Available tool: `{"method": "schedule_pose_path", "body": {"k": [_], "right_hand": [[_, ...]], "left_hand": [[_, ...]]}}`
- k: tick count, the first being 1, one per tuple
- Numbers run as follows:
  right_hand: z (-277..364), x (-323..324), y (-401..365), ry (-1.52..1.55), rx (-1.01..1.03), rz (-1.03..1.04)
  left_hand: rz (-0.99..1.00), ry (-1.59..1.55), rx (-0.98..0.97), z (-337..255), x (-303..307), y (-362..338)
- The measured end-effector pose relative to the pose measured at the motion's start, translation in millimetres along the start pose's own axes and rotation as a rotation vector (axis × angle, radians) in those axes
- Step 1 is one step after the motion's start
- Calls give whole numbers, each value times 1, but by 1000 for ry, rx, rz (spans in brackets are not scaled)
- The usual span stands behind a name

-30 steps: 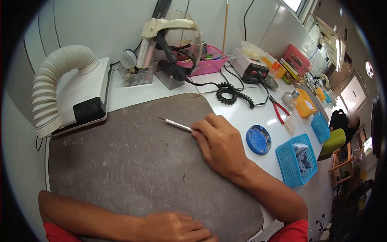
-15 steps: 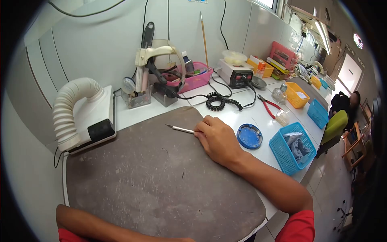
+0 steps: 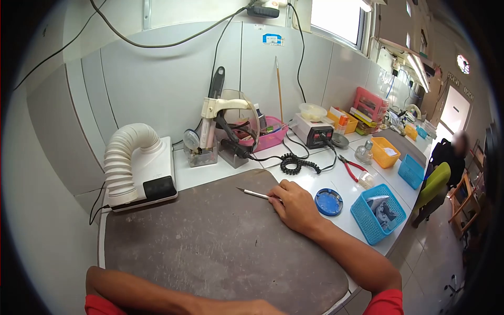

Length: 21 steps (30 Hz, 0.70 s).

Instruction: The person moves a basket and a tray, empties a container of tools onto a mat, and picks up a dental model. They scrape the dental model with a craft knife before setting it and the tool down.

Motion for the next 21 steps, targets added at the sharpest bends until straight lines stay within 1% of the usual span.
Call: {"method": "schedule_pose_path", "body": {"k": [3, 4, 6, 7, 9, 10, 12, 14, 16, 18, 20, 21], "right_hand": [[0, 0, -4, -15, 3, 15], [0, 0, -4, -25, 11, 15], [-1, 0, -3, 10, 7, -9], [-3, -1, -3, -7, 20, -28], [-3, -3, -6, -13, 24, -37], [-4, -4, -5, -5, 29, -29], [2, 1, -4, -10, 20, 1], [-2, 0, -4, -21, 35, -1], [-3, 0, -5, 9, 25, 1], [1, 6, -4, 19, -38, 35], [3, 15, 4, -118, 103, -103], [6, 23, 13, -154, 153, -149]], "left_hand": [[-69, 78, -183, -8, 12, 2], [-68, 69, -175, -13, 8, 3], [-113, 314, -301, -37, -2, 10], [-117, 300, -285, -45, -3, 11], [-136, 276, -398, -53, -9, 6], [-180, 234, -398, -55, -15, 3], [-156, 241, -469, -65, -26, 3], [-79, 282, -471, -63, -27, 5], [-245, 134, -173, -61, -33, 4], [-228, 530, -47, -45, -3, -2], [-235, 972, 72, -36, 34, -15], [-254, 1266, 28, -30, 54, -25]]}}
Point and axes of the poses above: each hand's wrist, its own y-axis towards the middle knuckle, its own x-axis out of the back of the hand, z = x × y, the point moved 1 cm from there along y, towards the middle knuckle, and after that the axes turned 3 degrees about -x, right-handed, at the moved point
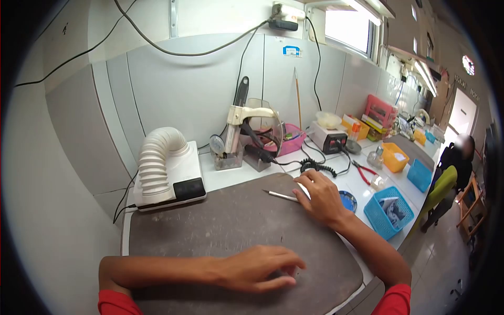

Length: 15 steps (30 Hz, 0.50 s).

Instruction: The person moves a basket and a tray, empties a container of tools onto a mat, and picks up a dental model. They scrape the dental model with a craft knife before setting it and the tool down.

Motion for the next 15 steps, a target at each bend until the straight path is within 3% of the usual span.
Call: {"method": "schedule_pose_path", "body": {"k": [1, 4, 10, 14, 15], "right_hand": [[0, 6, 13, 10, 20, -73], [-1, 18, 59, -43, 60, -147], [6, -3, 141, -232, 245, -258], [0, -38, 168, -395, 239, -243], [-2, -43, 174, -404, 160, -159]], "left_hand": [[-60, 278, -47, 20, 2, -4], [-163, 529, -60, 54, 19, -7], [-229, 503, -84, 51, 16, -12], [-237, 478, -71, 55, 16, -11], [-246, 486, -81, 55, 17, -10]]}}
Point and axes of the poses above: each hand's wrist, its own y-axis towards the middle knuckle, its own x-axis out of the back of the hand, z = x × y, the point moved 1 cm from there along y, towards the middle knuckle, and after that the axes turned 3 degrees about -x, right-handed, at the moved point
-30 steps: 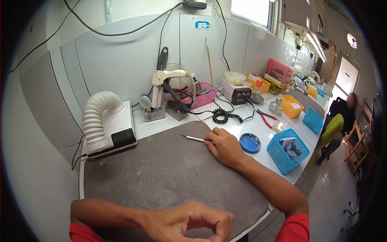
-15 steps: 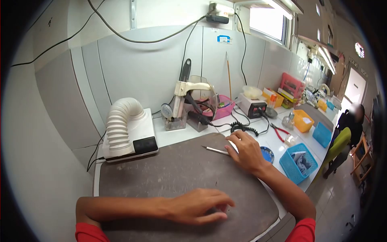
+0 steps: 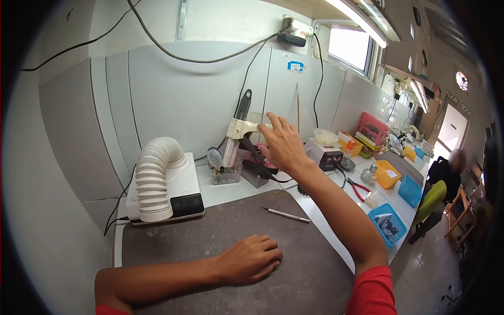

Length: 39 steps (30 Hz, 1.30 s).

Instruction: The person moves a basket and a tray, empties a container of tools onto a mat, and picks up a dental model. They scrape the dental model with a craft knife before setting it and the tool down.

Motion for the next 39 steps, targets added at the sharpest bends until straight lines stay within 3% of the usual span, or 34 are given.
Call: {"method": "schedule_pose_path", "body": {"k": [4, 8, 13, 17, 22, 39], "right_hand": [[6, -3, 15, 2, -155, 225], [2, -9, 27, -74, -128, 205], [-5, -10, 50, -73, -208, 421], [-8, -14, 52, -65, -220, 423], [-13, -15, 42, 66, -335, 244], [-85, -25, -2, -145, -442, 124]], "left_hand": [[-11, -2, 4, 0, -2, -3], [12, 13, 20, 0, -1, -2], [-27, -9, -1, 1, -3, -2], [-17, -21, 11, 1, -4, -2], [-24, -17, 0, 2, -3, -3], [-16, -34, 18, 2, -2, -2]]}}
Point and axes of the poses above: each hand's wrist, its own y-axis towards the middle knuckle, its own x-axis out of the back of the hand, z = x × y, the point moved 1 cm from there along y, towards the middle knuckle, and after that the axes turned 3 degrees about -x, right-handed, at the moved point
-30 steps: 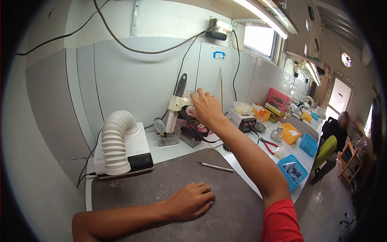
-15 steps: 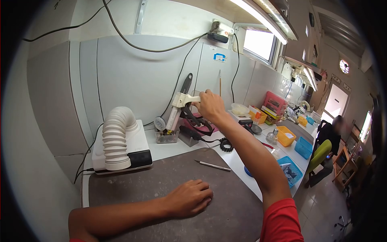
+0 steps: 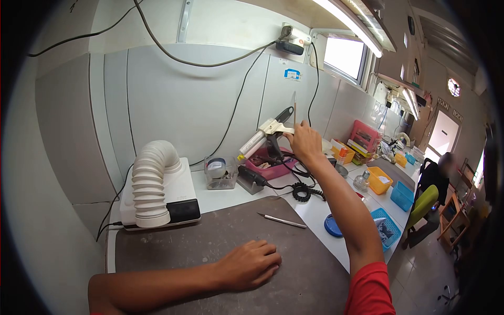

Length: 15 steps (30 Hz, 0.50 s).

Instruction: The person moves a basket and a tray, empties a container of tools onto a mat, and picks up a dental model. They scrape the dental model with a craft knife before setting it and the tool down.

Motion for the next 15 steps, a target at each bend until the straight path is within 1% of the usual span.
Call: {"method": "schedule_pose_path", "body": {"k": [5, 7, 10, 15], "right_hand": [[-10, 0, -2, -9, -52, 32], [-11, -3, -3, -32, -59, -31], [-4, 3, -5, -34, -38, 24], [-5, 1, 1, -67, -60, 26]], "left_hand": [[11, 34, -10, 2, -1, 0], [10, 27, -5, 3, -1, 0], [10, 13, -3, 1, 0, 1], [1, -4, 8, 0, 1, 0]]}}
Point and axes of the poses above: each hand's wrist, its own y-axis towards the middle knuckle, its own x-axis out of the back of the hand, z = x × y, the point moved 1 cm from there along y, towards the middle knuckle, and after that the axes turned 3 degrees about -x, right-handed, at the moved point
